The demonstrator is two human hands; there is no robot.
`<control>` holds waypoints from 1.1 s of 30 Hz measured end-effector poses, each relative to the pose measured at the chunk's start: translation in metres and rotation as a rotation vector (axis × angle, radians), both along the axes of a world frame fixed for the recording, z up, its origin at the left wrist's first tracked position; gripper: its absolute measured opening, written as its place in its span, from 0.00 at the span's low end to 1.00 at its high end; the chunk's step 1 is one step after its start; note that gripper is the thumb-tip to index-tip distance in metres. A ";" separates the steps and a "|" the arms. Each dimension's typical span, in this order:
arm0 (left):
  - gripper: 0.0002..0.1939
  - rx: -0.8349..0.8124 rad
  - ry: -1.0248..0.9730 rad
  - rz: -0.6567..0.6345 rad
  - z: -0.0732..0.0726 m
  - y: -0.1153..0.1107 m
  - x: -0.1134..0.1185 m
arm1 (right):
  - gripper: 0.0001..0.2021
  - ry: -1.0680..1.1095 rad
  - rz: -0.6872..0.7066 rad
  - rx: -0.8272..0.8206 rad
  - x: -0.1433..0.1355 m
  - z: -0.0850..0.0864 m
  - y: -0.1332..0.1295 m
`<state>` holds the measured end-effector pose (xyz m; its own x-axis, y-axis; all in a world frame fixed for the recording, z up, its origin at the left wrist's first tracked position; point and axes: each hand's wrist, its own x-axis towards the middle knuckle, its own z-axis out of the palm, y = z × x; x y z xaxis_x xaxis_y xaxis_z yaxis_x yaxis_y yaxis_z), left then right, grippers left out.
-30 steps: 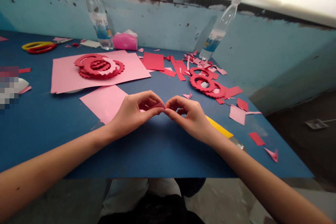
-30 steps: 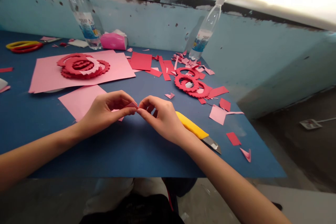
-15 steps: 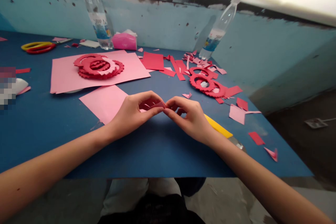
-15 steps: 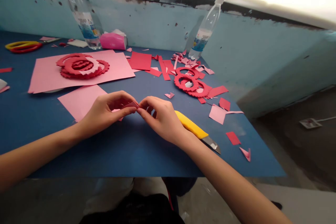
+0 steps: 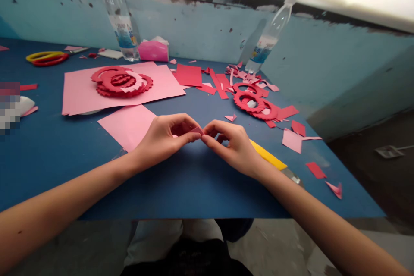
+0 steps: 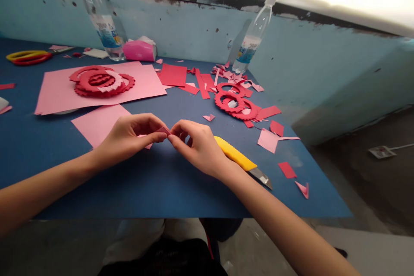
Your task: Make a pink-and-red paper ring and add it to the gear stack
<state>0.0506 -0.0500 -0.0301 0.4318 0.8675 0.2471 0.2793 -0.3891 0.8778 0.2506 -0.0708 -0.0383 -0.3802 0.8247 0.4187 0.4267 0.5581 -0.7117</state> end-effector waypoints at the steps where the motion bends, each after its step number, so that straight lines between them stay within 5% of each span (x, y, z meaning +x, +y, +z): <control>1: 0.09 -0.008 -0.006 -0.003 0.000 0.000 0.000 | 0.06 0.005 0.008 0.005 0.000 0.000 0.000; 22: 0.12 -0.099 -0.059 0.043 0.000 -0.001 -0.001 | 0.09 0.037 -0.036 -0.039 0.001 0.001 0.001; 28: 0.09 -0.097 -0.039 -0.030 0.001 -0.003 0.001 | 0.09 0.075 -0.012 -0.022 -0.001 0.002 0.000; 33: 0.15 0.114 0.041 -0.103 -0.004 -0.003 0.001 | 0.11 0.153 -0.022 -0.121 0.003 0.001 0.002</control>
